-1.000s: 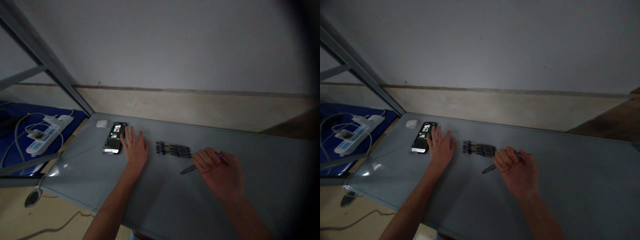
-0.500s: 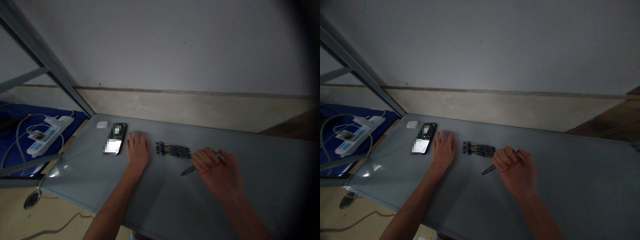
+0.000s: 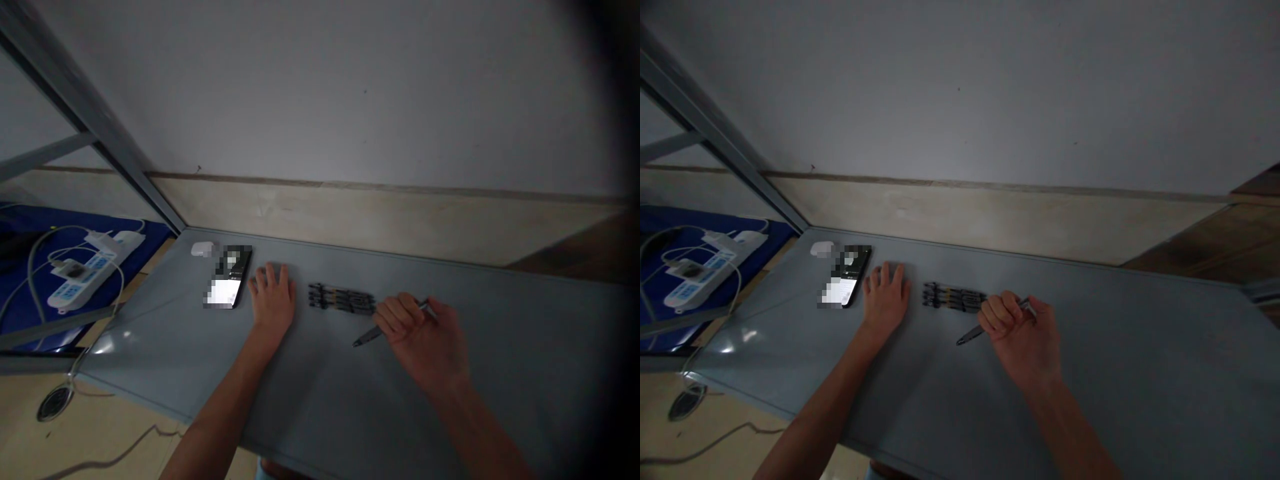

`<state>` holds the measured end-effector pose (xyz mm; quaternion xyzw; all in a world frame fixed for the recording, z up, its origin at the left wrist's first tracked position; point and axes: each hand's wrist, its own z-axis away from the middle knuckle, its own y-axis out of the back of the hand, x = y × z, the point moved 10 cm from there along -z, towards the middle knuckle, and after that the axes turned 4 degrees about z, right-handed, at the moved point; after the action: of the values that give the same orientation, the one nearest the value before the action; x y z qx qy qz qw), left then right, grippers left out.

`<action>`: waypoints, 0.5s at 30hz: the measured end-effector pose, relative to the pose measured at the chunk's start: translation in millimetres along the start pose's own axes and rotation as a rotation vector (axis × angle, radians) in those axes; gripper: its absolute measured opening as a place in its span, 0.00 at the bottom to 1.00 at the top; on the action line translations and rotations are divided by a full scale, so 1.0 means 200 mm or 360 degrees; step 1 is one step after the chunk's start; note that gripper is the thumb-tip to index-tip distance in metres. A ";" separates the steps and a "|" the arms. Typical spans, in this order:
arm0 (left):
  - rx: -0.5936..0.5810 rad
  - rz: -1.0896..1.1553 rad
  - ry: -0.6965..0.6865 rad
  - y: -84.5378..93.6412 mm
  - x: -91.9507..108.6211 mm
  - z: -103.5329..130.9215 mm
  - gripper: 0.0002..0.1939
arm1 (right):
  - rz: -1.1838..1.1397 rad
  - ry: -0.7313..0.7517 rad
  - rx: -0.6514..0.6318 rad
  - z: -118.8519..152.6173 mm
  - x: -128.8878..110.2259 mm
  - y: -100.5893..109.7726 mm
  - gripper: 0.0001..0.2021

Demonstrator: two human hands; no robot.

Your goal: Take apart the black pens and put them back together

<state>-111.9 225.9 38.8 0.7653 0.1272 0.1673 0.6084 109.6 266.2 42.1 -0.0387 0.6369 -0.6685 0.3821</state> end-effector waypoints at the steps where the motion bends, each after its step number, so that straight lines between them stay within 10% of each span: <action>1: 0.0013 -0.0006 0.0010 0.00 0.00 0.00 0.24 | 0.0006 0.0000 -0.0008 0.00 0.00 0.00 0.22; 10: 0.0170 0.0026 0.0082 0.09 -0.08 -0.03 0.31 | -0.0021 -0.0032 -0.0018 0.01 0.00 -0.01 0.21; 15: 0.0371 0.0226 0.0468 0.23 -0.51 -0.09 0.31 | -0.0024 -0.0037 0.0008 0.00 -0.01 -0.01 0.23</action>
<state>-213.4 190.6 76.0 0.8048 0.1788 0.3040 0.4773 110.6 266.6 44.0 -0.0503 0.6304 -0.6725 0.3845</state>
